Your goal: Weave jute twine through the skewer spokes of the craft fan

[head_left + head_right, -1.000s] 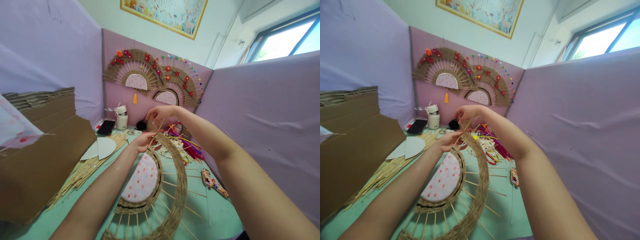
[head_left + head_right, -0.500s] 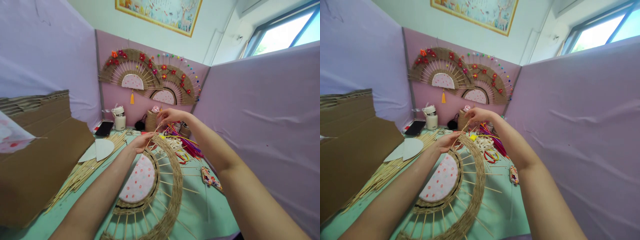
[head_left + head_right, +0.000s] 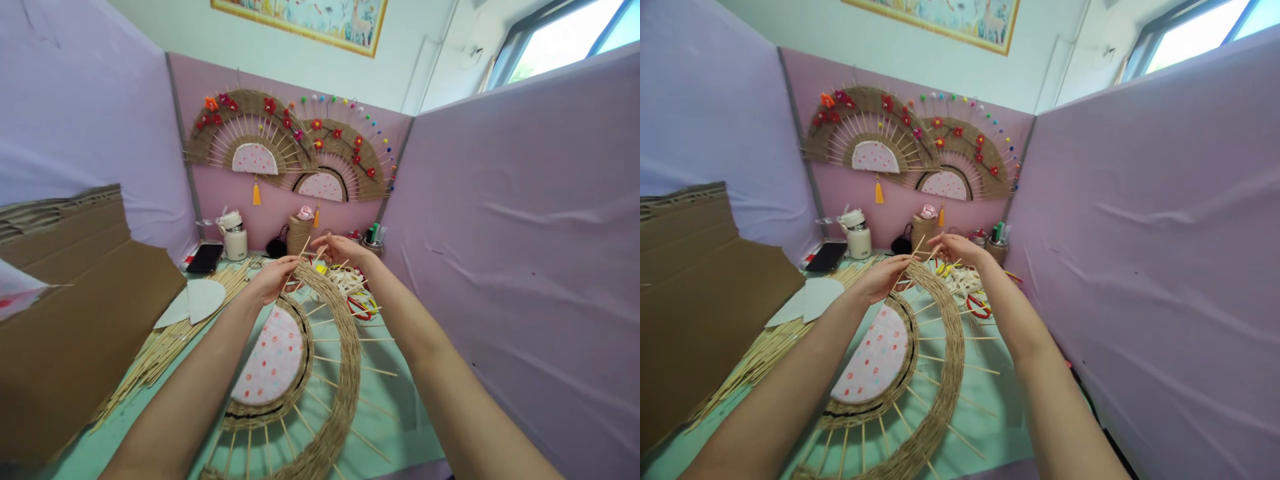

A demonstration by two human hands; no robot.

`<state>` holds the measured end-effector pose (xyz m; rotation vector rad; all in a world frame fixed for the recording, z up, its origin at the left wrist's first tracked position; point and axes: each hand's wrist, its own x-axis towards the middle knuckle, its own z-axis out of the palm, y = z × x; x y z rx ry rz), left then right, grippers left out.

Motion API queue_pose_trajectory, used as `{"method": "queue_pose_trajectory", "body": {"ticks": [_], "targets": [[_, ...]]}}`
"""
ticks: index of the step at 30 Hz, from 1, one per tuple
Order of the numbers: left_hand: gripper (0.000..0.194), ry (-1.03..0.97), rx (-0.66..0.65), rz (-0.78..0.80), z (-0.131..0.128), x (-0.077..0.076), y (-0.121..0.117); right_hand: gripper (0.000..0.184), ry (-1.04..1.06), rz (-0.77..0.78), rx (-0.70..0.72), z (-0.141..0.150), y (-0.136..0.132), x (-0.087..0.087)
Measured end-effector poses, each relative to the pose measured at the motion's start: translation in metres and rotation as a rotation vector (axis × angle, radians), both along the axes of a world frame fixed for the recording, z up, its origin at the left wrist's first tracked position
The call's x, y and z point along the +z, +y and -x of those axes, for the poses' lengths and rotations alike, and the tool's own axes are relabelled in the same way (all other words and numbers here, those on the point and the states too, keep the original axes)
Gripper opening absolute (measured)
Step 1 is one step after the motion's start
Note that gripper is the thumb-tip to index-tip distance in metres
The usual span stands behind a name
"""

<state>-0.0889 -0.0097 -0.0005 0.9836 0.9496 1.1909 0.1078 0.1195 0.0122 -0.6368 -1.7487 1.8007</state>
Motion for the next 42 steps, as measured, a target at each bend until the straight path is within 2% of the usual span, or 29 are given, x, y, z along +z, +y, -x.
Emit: {"method": "queue_pose_trajectory", "body": {"ticks": [4,8,14,18,21,24,27,29,32,36,42], "targets": [[0.018,0.062,0.057,-0.049,0.001,0.004,-0.005,0.044,0.068,0.070,0.022,0.002,-0.007,-0.013],[0.019,0.124,0.156,-0.151,0.000,0.005,-0.008,0.048,0.138,0.072,0.043,0.006,-0.021,-0.015],[0.021,0.169,0.204,-0.211,0.004,0.000,-0.004,0.045,0.174,0.037,-0.045,0.008,-0.032,-0.024],[0.028,0.141,0.213,-0.166,0.006,-0.003,-0.002,0.033,0.083,-0.085,-0.069,0.000,-0.033,-0.039],[0.031,0.130,0.249,-0.109,0.009,-0.003,-0.001,0.038,-0.057,-0.178,-0.011,-0.009,-0.032,-0.046],[0.031,0.140,0.270,-0.099,0.015,0.000,-0.001,0.037,-0.174,-0.196,0.027,-0.017,-0.030,-0.049],[0.029,0.151,0.279,-0.110,0.025,0.003,-0.003,0.023,-0.252,-0.192,-0.073,-0.024,-0.028,-0.051],[0.027,0.156,0.292,-0.103,0.031,0.006,-0.003,0.016,-0.230,-0.164,-0.169,-0.028,-0.028,-0.050],[0.024,0.154,0.307,-0.079,0.036,0.010,-0.004,0.016,-0.079,-0.035,-0.306,-0.032,-0.031,-0.046],[0.021,0.143,0.302,-0.080,0.038,0.011,-0.006,0.007,0.209,0.182,-0.535,-0.033,-0.029,-0.042],[0.020,0.137,0.309,-0.069,0.042,0.011,-0.006,0.017,0.475,0.217,-0.724,-0.048,-0.016,-0.039]]}}
